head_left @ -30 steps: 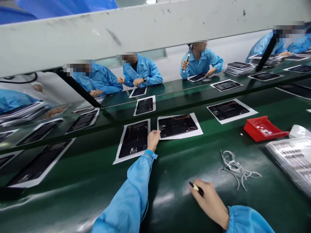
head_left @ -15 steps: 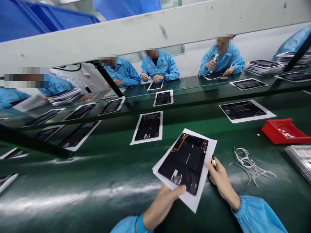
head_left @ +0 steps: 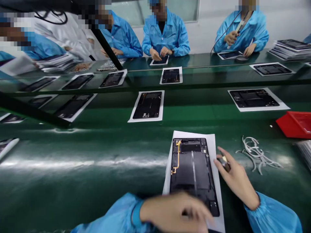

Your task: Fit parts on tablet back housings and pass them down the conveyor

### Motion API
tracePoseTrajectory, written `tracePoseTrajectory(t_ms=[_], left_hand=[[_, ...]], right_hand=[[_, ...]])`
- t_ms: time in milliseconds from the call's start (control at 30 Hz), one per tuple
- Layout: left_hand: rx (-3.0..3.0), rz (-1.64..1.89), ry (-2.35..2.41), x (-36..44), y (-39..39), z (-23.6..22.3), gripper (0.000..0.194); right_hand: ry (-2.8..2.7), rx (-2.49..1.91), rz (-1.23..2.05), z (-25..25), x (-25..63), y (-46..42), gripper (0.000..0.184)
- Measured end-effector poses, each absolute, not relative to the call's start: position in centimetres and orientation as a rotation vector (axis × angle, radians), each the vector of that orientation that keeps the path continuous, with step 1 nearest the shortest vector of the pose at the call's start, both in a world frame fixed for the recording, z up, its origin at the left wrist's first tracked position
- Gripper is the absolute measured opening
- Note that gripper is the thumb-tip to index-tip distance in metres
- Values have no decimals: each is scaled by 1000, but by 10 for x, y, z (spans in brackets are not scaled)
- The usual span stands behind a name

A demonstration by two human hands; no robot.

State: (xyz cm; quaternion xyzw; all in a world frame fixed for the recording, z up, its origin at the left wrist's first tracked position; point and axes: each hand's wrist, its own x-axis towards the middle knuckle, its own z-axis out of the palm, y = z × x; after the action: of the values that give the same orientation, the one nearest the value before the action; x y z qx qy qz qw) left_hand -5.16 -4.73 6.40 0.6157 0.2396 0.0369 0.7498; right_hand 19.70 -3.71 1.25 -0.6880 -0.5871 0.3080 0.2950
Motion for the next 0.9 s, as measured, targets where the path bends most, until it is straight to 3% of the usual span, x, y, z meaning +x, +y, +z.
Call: tracePoseTrajectory(t_ms=[100,233,333,533,900], left_hand=[[1794,391,914,-36,4,53,27],[2198,665,1151,-7,43,19,29],[2256,675,1086,3,48,3,27],[2164,717,1036,-3,51,4,11],[2246,689,1119,-5,45,8,8]], right_hand=[[-1389,-1790,697,16,202,-31,37],[-1375,-1568,744,10,194,-23,41],[-1394,-1520,763,4,186,-20,37],[-1340,-1419,848,1,181,-21,12],[-1218,-1508,847,-5,182,-23,15]])
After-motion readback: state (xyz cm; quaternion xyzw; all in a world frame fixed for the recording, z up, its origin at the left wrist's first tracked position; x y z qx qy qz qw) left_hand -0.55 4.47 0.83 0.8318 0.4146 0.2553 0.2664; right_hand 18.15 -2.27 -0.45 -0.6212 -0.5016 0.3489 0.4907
